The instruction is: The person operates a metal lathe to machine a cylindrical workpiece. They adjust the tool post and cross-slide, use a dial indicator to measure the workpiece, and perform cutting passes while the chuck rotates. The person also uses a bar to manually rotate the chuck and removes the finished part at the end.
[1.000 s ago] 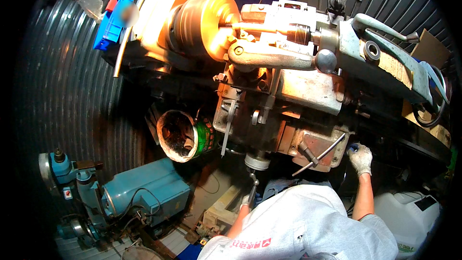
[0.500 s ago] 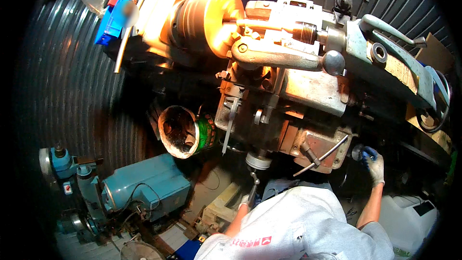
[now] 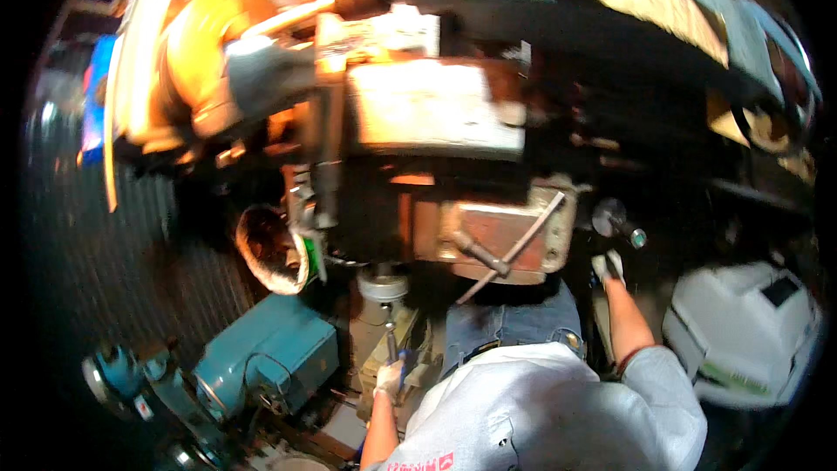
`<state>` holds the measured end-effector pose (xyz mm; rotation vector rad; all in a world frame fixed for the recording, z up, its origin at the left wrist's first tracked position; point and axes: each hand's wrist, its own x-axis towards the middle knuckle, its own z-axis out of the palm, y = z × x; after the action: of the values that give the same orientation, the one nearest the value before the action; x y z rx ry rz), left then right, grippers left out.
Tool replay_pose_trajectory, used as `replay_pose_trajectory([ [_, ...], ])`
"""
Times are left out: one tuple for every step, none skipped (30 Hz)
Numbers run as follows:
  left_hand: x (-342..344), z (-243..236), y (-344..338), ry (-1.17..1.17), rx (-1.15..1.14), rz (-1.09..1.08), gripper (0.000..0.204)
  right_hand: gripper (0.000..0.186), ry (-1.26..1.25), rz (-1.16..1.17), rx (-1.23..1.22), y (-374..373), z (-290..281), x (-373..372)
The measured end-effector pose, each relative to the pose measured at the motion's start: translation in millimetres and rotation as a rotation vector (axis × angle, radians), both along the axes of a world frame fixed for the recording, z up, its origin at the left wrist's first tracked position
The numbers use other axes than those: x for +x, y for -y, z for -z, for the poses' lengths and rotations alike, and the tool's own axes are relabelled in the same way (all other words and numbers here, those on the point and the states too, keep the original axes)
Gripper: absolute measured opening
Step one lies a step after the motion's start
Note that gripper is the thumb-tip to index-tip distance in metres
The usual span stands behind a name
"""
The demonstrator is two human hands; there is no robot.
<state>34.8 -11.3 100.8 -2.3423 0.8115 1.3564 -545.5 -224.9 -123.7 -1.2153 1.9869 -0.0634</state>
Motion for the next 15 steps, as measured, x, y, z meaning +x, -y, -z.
replay_pose_trajectory([
  [22, 16, -44, -0.042, -0.103, 0.163, 0.03, 0.033, -0.004, -0.126, -0.04, 2, 19, -5],
  [14, 6, -22, -0.205, -0.24, -0.414, 0.029, 0.031, 0.003, -0.073, -0.099, -13, 55, -22],
  [7, -6, -3, -0.326, -0.342, -1.012, 0.027, 0.028, 0.026, -0.032, -0.148, -33, 89, -35],
  [7, -18, -6, -0.291, -0.369, -0.98, 0.026, 0.027, -0.07, -0.048, 0.031, -31, 69, -22],
  [11, -42, -26, -0.255, -0.381, -0.962, 0.025, 0.027, -0.162, -0.101, 0.217, -21, 33, -5],
  [8, -52, -15, -0.23, -0.417, -0.74, 0.025, 0.028, -0.14, -0.089, 0.319, -11, 30, -4],
  [7, -62, -1, -0.176, -0.45, -0.506, 0.026, 0.03, -0.1, -0.053, 0.368, -13, 33, -6],
  [6, -73, 12, -0.101, -0.489, -0.288, 0.027, 0.032, -0.059, -0.024, 0.397, -12, 34, -4],
  [7, -82, 21, -0.071, -0.532, -0.295, 0.029, 0.034, -0.03, 0.004, 0.41, -12, 37, 2],
  [5, -90, 33, -0.044, -0.579, -0.309, 0.03, 0.036, -0.009, 0.031, 0.398, -11, 43, 5],
  [2, -99, 43, -0.1, -0.61, -0.568, 0.032, 0.039, -0.003, 0.058, 0.381, -15, 48, 9],
  [-3, -112, 59, -0.134, -0.661, -0.831, 0.035, 0.041, -0.003, 0.106, 0.33, -26, 57, 17],
  [-2, -115, 66, -0.095, -0.72, -0.617, 0.036, 0.043, -0.001, 0.124, 0.329, -32, 66, 12],
  [2, -120, 78, -0.039, -0.787, -0.389, 0.038, 0.046, 0.008, 0.138, 0.344, -37, 69, 13],
  [-3, -129, 85, -0.007, -0.803, -0.387, 0.039, 0.049, 0.013, 0.03, 0.489, -19, 53, 14],
])
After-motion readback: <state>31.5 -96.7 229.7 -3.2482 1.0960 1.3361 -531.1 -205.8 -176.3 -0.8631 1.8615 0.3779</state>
